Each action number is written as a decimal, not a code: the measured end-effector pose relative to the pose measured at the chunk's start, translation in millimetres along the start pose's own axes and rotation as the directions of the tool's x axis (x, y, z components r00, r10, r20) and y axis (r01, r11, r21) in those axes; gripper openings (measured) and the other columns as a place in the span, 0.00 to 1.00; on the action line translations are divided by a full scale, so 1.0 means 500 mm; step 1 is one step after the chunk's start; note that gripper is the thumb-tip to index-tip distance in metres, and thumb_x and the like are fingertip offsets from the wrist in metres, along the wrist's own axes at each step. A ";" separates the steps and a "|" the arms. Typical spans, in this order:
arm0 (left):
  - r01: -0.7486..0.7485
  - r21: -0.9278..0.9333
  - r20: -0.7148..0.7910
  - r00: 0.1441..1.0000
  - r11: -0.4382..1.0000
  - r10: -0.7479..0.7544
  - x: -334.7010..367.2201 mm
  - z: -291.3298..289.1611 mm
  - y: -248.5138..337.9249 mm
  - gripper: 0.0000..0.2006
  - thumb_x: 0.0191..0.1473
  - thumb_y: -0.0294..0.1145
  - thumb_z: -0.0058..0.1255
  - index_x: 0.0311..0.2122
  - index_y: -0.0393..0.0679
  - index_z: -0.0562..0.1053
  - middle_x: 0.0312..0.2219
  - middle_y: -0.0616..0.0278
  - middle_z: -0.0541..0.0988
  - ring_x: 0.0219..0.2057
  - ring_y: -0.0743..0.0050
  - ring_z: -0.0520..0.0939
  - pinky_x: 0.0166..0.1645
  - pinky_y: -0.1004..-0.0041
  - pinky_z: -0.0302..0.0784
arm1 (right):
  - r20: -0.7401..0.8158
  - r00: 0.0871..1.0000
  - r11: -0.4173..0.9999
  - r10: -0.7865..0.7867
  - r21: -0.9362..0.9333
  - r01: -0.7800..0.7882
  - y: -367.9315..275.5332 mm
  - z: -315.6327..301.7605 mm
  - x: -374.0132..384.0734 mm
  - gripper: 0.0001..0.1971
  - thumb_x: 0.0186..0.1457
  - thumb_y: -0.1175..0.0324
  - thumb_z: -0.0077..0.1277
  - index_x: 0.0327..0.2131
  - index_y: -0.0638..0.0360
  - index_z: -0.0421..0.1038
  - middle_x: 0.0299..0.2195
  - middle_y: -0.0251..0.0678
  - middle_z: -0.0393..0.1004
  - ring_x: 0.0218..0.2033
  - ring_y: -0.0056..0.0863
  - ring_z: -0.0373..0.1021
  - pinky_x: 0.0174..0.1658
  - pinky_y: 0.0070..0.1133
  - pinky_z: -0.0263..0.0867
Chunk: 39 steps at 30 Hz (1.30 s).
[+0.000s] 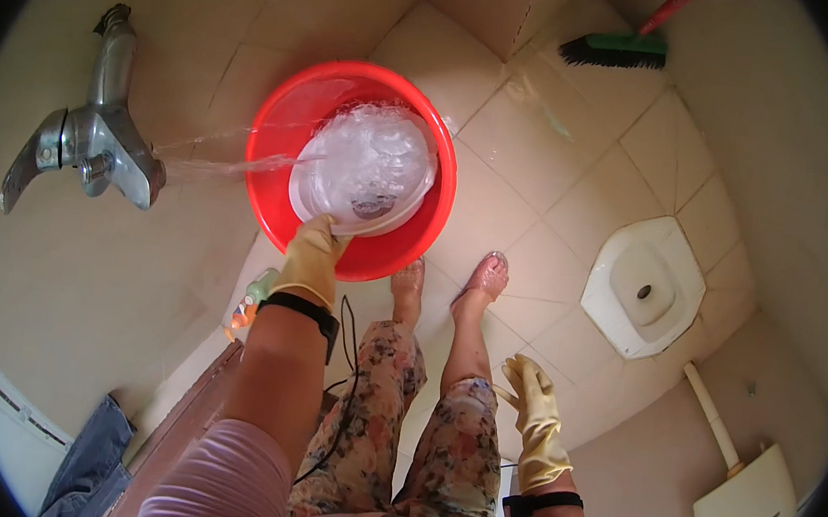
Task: The person is cleaning the bathroom floor and squat toilet using a broom, brush, and water.
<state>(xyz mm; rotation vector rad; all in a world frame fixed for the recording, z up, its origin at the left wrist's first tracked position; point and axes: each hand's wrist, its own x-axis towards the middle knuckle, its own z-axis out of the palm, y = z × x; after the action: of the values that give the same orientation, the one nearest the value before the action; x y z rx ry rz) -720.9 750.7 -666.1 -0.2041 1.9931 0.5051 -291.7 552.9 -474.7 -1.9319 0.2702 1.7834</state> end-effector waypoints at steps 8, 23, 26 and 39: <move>0.055 -0.453 0.133 0.991 0.890 0.006 -0.096 0.045 -0.049 0.14 0.56 0.26 0.50 0.45 0.27 0.70 0.37 0.49 0.79 0.37 0.56 0.82 0.40 0.67 0.83 | -0.061 0.992 0.991 -0.114 -0.071 0.109 -0.023 -0.039 -0.023 0.25 0.63 0.58 0.47 0.56 0.66 0.63 0.55 0.48 0.68 0.58 0.40 0.65 0.51 0.36 0.73; -0.303 -0.358 0.251 0.880 0.883 0.403 -0.493 -0.089 -0.056 0.26 0.51 0.18 0.52 0.57 0.31 0.64 0.49 0.46 0.73 0.47 0.52 0.79 0.47 0.57 0.83 | 0.286 0.758 0.512 -0.586 -0.594 0.620 -0.115 0.110 -0.228 0.40 0.50 0.67 0.59 0.65 0.59 0.51 0.64 0.55 0.53 0.61 0.44 0.61 0.62 0.26 0.60; -0.462 -0.296 0.299 0.786 0.836 0.541 -0.543 -0.112 -0.057 0.27 0.51 0.17 0.50 0.58 0.35 0.63 0.50 0.47 0.73 0.47 0.52 0.79 0.47 0.56 0.83 | 0.495 0.575 0.211 -0.651 -0.610 0.764 -0.088 0.166 -0.229 0.43 0.49 0.70 0.57 0.67 0.56 0.47 0.67 0.48 0.50 0.57 0.40 0.66 0.58 0.28 0.64; -0.777 0.448 0.481 0.626 0.442 0.614 -0.790 0.078 -0.121 0.22 0.47 0.20 0.47 0.51 0.33 0.72 0.39 0.52 0.81 0.35 0.62 0.83 0.36 0.67 0.78 | 0.036 0.710 0.604 -0.704 -0.495 0.624 0.097 0.138 -0.173 0.12 0.45 0.61 0.59 0.29 0.58 0.74 0.37 0.48 0.76 0.42 0.44 0.74 0.40 0.33 0.71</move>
<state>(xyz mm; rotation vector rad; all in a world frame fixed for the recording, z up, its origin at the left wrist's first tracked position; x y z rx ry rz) -485.8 683.9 -347.6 1.1396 1.8002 0.3109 -385.4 528.5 -402.5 -2.0942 -0.8415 1.2255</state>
